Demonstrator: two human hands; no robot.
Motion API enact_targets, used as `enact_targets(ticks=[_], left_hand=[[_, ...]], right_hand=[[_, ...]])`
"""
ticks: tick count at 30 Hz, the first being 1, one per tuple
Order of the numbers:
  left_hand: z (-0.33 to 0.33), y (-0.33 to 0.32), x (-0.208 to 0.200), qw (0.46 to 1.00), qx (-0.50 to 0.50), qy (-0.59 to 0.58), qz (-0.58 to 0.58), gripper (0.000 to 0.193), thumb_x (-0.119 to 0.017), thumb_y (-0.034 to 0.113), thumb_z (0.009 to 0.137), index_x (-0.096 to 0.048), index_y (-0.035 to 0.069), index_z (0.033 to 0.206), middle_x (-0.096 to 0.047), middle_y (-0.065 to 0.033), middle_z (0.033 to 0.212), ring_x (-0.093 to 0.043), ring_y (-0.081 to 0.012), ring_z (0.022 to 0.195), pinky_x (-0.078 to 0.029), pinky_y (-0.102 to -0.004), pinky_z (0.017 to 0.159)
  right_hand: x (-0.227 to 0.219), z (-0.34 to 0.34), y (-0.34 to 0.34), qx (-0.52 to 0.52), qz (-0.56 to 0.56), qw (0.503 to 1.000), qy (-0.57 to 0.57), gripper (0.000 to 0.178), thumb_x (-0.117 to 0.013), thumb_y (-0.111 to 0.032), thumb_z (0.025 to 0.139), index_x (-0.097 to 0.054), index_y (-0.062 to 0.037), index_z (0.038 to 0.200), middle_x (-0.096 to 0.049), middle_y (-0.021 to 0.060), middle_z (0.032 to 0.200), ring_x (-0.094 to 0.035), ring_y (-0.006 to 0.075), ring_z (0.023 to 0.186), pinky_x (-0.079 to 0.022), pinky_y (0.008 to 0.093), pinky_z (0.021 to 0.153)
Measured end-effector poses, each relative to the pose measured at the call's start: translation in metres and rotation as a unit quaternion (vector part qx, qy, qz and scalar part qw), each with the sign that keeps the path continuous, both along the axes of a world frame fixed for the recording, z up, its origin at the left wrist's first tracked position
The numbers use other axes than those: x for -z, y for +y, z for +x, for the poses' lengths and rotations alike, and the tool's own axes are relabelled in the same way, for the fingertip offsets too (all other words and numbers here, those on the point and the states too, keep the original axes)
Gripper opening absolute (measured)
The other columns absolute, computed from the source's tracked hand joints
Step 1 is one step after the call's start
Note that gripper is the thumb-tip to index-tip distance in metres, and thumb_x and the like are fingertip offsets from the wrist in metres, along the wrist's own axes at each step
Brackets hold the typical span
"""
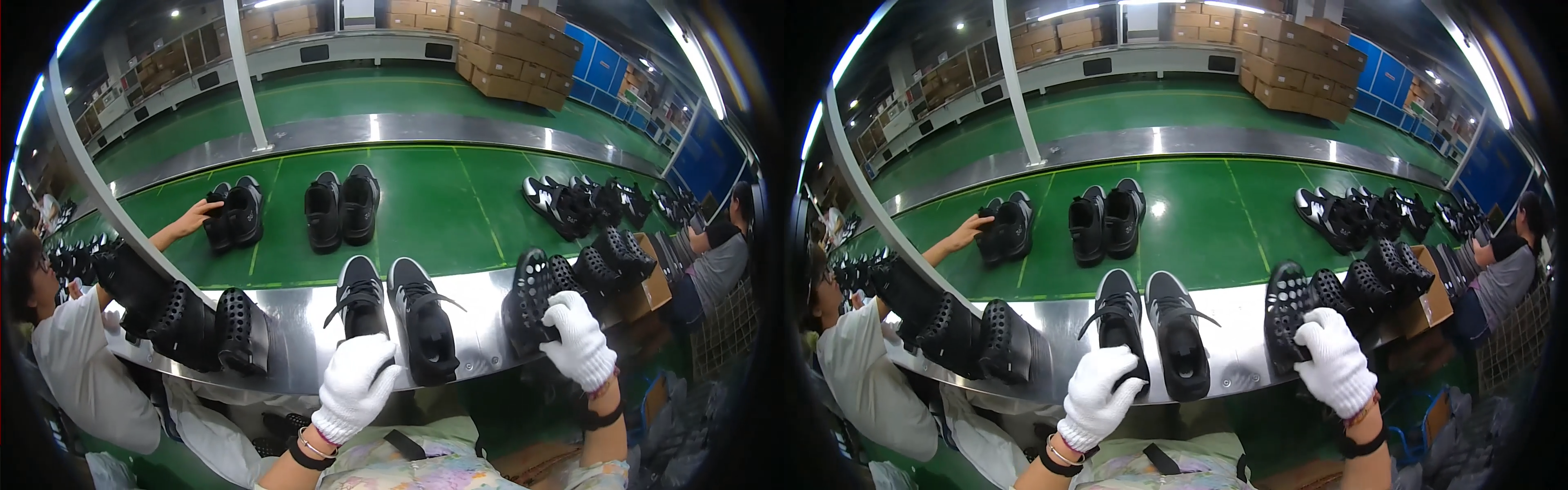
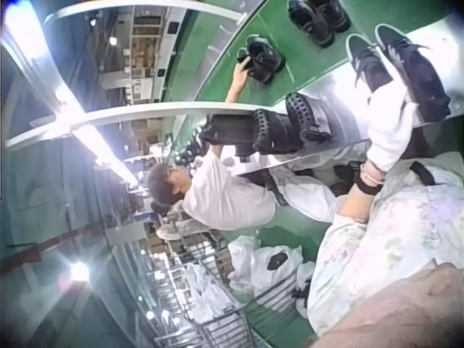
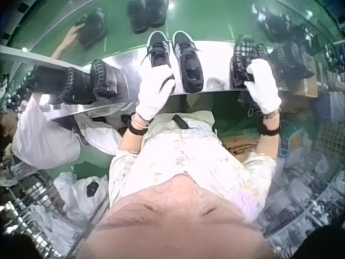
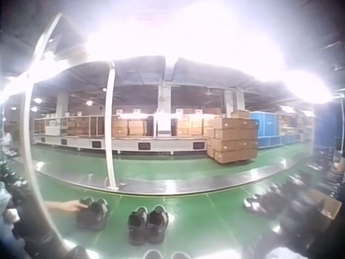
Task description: Inspecting shoes and inserting internal support molds before placing them on a conveyor.
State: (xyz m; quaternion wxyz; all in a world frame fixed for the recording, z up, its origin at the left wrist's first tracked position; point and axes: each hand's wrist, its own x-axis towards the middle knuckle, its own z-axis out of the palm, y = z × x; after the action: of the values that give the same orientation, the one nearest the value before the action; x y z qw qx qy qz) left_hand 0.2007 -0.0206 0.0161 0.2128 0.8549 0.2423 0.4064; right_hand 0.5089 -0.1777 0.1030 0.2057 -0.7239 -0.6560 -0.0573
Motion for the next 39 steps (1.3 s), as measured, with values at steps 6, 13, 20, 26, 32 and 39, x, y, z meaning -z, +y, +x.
enact_targets(ticks=[6, 13, 20, 26, 32, 39], left_hand=[[-0.006, -0.002, -0.018, 0.704, 0.269, -0.293, -0.589, 0.123, -0.089, 0.019, 0.071, -0.007, 0.007, 0.162, -0.023, -0.0138, 0.165, -0.035, -0.0315, 0.147, -0.034, -0.0452, 0.119], [-0.016, -0.021, -0.024, 0.675, 0.039, -0.376, -0.634, 0.044, -0.065, 0.010, 0.090, -0.053, -0.002, 0.130, -0.066, -0.0200, 0.117, -0.068, -0.0317, 0.106, -0.057, -0.0444, 0.095], [0.032, -0.042, -0.020, 0.777, 0.097, -0.337, -0.522, 0.076, -0.071, 0.013, 0.095, -0.025, 0.000, 0.153, -0.059, -0.0147, 0.126, -0.064, -0.0230, 0.108, -0.051, -0.0359, 0.100], [0.076, -0.002, 0.002, 0.992, 0.072, 0.091, -0.040, 0.028, -0.066, 0.012, 0.091, -0.059, 0.000, 0.116, -0.064, -0.0173, 0.105, -0.065, -0.0330, 0.098, -0.055, -0.0411, 0.085], [0.120, 0.020, 0.021, 0.944, -0.198, 0.244, -0.100, 0.018, -0.052, 0.015, 0.096, -0.064, 0.001, 0.099, -0.069, -0.0192, 0.088, -0.071, -0.0355, 0.075, -0.059, -0.0429, 0.063], [0.086, 0.045, -0.007, 0.966, -0.089, 0.242, -0.038, 0.015, -0.054, 0.016, 0.091, -0.065, 0.006, 0.093, -0.069, -0.0145, 0.089, -0.070, -0.0336, 0.082, -0.056, -0.0457, 0.071]], right_hand=[[-0.016, -0.108, 0.041, -0.292, 0.008, 0.948, 0.127, 0.038, -0.079, 0.001, 0.069, -0.064, -0.0029, 0.104, -0.063, 0.0198, 0.106, -0.064, 0.0396, 0.098, -0.055, 0.0439, 0.085], [0.020, -0.151, 0.041, -0.226, -0.083, 0.885, 0.397, 0.070, -0.083, -0.027, 0.084, -0.049, 0.0024, 0.139, -0.061, 0.0268, 0.126, -0.063, 0.0374, 0.116, -0.051, 0.0428, 0.101], [0.052, -0.154, 0.032, -0.045, 0.130, 0.846, 0.516, 0.047, -0.080, -0.001, 0.081, -0.060, 0.0008, 0.124, -0.069, 0.0125, 0.108, -0.069, 0.0159, 0.093, -0.057, 0.0300, 0.082], [0.043, -0.091, -0.003, 0.100, 0.167, 0.855, 0.481, 0.037, -0.076, 0.003, 0.082, -0.061, 0.0012, 0.115, -0.071, 0.0109, 0.100, -0.069, 0.0150, 0.087, -0.057, 0.0282, 0.077], [0.052, -0.078, -0.015, 0.096, 0.066, 0.896, 0.429, 0.041, -0.084, -0.007, 0.076, -0.063, 0.0014, 0.111, -0.072, 0.0083, 0.089, -0.069, 0.0128, 0.080, -0.056, 0.0286, 0.075], [0.024, -0.068, 0.002, 0.024, -0.061, 0.911, 0.407, 0.036, -0.082, -0.009, 0.067, -0.066, 0.0013, 0.098, -0.071, 0.0073, 0.084, -0.066, 0.0130, 0.077, -0.053, 0.0292, 0.071]])
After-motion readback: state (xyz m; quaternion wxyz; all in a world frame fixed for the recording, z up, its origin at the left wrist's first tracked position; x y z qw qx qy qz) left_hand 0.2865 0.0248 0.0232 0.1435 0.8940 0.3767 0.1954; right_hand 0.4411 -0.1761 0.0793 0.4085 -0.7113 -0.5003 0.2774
